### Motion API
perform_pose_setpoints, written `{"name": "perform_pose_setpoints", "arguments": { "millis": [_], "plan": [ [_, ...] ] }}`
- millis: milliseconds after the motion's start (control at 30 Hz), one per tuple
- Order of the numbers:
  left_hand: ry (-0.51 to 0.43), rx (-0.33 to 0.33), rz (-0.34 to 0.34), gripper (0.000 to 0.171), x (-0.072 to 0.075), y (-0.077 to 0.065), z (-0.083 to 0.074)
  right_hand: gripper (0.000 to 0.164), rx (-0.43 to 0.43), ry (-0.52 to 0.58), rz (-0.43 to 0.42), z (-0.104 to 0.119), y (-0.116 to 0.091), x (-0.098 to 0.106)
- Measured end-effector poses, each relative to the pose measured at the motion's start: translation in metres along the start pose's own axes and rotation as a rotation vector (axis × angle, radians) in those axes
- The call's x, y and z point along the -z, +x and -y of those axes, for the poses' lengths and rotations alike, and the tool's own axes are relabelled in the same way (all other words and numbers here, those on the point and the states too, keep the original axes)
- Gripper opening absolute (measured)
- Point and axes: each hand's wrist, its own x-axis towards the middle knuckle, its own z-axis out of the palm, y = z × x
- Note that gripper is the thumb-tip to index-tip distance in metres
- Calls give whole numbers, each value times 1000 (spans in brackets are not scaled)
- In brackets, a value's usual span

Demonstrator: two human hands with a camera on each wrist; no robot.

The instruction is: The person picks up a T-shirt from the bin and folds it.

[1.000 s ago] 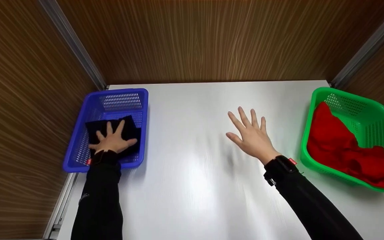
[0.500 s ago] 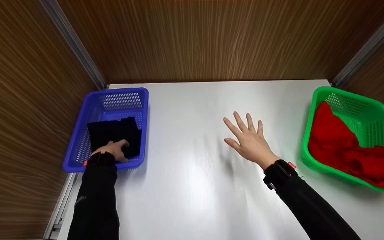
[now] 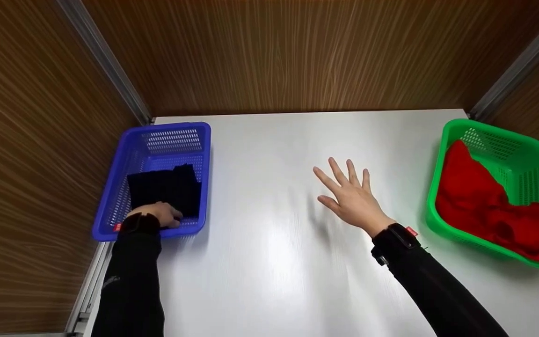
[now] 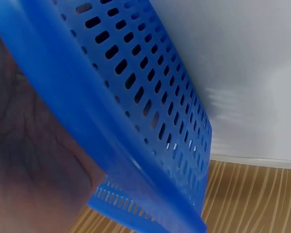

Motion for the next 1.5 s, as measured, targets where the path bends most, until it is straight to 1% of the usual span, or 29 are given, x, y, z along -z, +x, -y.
{"name": "perform_pose_setpoints", "arguments": {
  "millis": [33,100,167,233,300,367,433,600,633,700,767,833,933,1000,1067,1100,1133,1200,1267,1367,1433,1500],
  "plan": [
    [6,-21,-17,44,-1,4,4,67,-2,0,5,0,0,0],
    [22,-71,-82,39,-3,9,8,68,-5,7,14,1,1,0],
    [27,-121,-169,29,-7,17,15,68,-10,15,24,1,1,0],
    [48,-184,-259,22,-10,24,20,68,-9,20,31,2,2,0],
    [72,-219,-347,23,-12,27,22,69,-4,25,31,1,2,0],
    [90,-243,-420,25,-13,29,22,69,-8,25,32,0,1,0],
    [93,-251,-462,28,-11,30,20,70,-13,29,34,0,0,0],
    [61,-225,-523,36,-5,30,16,72,-18,48,31,-3,-1,0],
    [60,-222,-545,36,-4,30,15,72,-16,49,27,-3,-1,0],
    [72,-227,-618,33,-3,30,13,72,-14,49,23,-4,-1,0],
    [103,-233,-724,29,-2,31,13,72,-13,45,20,-4,-1,0],
    [145,-224,-869,23,0,33,13,73,-16,45,22,-4,-1,0],
    [178,-191,-1102,15,7,33,10,74,-19,43,17,-5,0,-1],
    [162,-160,-1229,10,15,32,6,76,-20,41,8,-6,0,-2],
    [116,-145,-1310,10,27,27,-1,77,-18,37,-1,-6,0,-3],
    [92,-150,-1344,10,33,25,-5,78,-18,37,-2,-7,0,-3],
    [68,-155,-1373,10,40,22,-11,78,-19,35,-4,-7,0,-3],
    [13,-192,-1430,9,55,13,-25,79,-21,31,-7,-8,0,-3],
    [-19,-262,-1502,11,70,4,-43,79,-24,30,-13,-9,0,-2],
    [-67,-395,-1586,15,89,-13,-80,79,-35,35,-25,-10,-1,0],
    [-95,-499,-1622,18,98,-23,-108,79,-43,51,-34,-10,-1,2],
    [-149,-616,-1628,21,101,-31,-136,78,-48,89,-44,-10,-1,3]
  ]
}}
